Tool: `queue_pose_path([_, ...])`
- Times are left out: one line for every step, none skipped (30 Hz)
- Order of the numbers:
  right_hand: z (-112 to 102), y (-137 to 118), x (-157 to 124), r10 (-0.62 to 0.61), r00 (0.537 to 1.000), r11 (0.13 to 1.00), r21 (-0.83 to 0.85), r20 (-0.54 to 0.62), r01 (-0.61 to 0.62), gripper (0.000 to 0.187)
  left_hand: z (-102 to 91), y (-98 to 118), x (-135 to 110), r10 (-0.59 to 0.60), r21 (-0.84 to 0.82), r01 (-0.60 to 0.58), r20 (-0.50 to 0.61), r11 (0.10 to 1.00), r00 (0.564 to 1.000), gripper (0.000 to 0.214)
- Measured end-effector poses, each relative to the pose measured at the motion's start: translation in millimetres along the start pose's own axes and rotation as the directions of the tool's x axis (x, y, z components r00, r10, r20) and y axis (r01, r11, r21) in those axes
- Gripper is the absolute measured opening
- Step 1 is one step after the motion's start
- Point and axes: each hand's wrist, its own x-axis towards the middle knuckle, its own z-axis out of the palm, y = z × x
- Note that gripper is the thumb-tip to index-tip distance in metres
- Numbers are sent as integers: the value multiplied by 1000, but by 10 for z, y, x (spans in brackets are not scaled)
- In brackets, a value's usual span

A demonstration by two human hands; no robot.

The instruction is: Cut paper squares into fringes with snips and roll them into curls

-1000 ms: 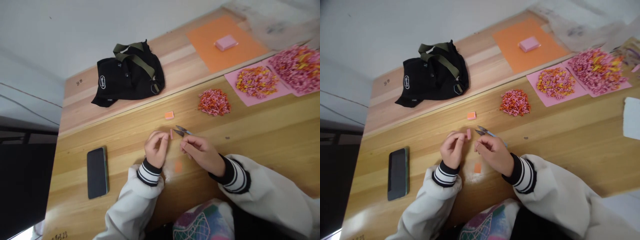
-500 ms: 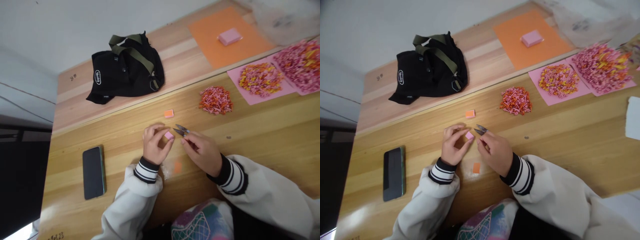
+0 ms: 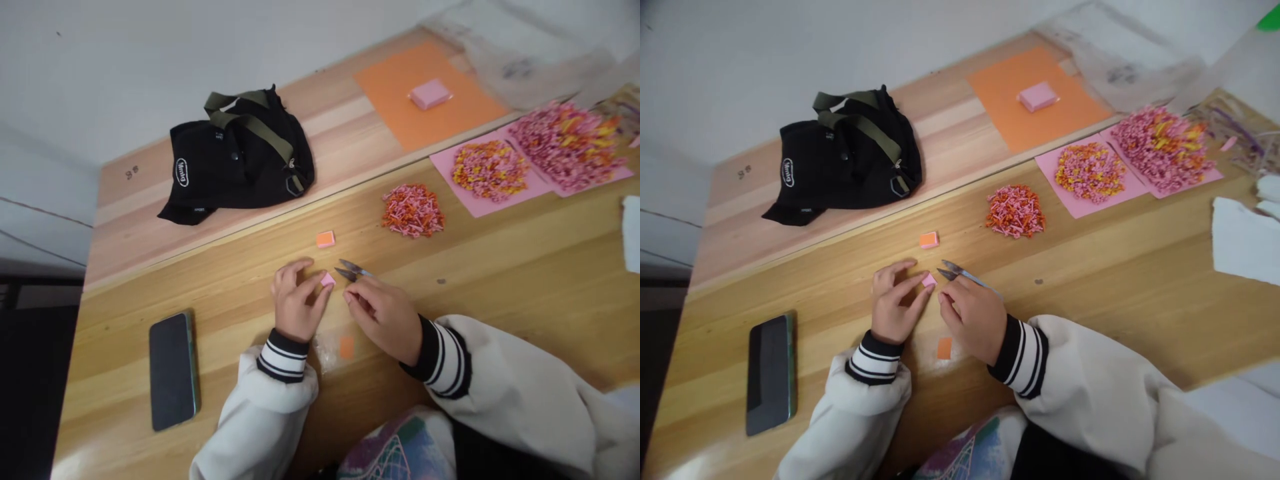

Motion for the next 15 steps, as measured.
queue_pose_path([6,-5,-4,12,1000,1000,29,10,-12,18,1,3,0,-2,0,2,-5,1000,1000,13])
queue_pose_path([11,-10,-8,27,999,998,61,22,-28,17,3,6,-1,-3,0,3,-11,1000,1000,13])
queue_pose_path([15,-14,-13,44,998,994,94,35,-47,17,4,8,-1,-4,0,5,-16,1000,1000,12])
queue_pose_path([18,-17,-17,62,997,990,124,48,-67,17,5,10,-2,-6,0,6,-18,1000,1000,11])
queue_pose_path([22,-19,-20,80,995,985,149,60,-89,18,6,12,-2,-9,-3,9,-19,1000,1000,11])
queue_pose_path([25,-19,-23,101,993,979,169,68,-111,18,6,12,-2,-12,-7,12,-19,1000,1000,11])
queue_pose_path([29,-18,-25,121,990,974,185,69,-132,18,7,12,-2,-15,-13,15,-19,1000,1000,11])
queue_pose_path([33,-16,-26,138,988,969,197,66,-148,18,7,12,-2,-15,-20,15,-20,1000,1000,11])
queue_pose_path([38,-13,-28,152,986,965,205,63,-161,17,7,11,-1,-16,-26,16,-20,1000,1000,11])
queue_pose_path([42,-10,-30,163,985,963,209,59,-171,18,7,12,-1,-17,-31,16,-17,999,1000,12])
queue_pose_path([46,-7,-31,167,984,962,210,55,-175,18,6,13,0,-20,-34,19,-13,999,1000,12])
queue_pose_path([49,-4,-31,166,985,963,208,54,-173,19,4,14,1,-24,-38,24,-10,999,1000,13])
queue_pose_path([51,-1,-31,163,985,963,207,56,-171,19,3,16,1,-32,-42,31,-7,999,999,13])
queue_pose_path([52,2,-30,160,986,964,205,55,-168,18,1,18,2,-41,-48,40,-6,998,999,13])
queue_pose_path([53,5,-29,154,987,966,203,55,-162,18,0,19,1,-47,-55,47,-8,997,999,13])
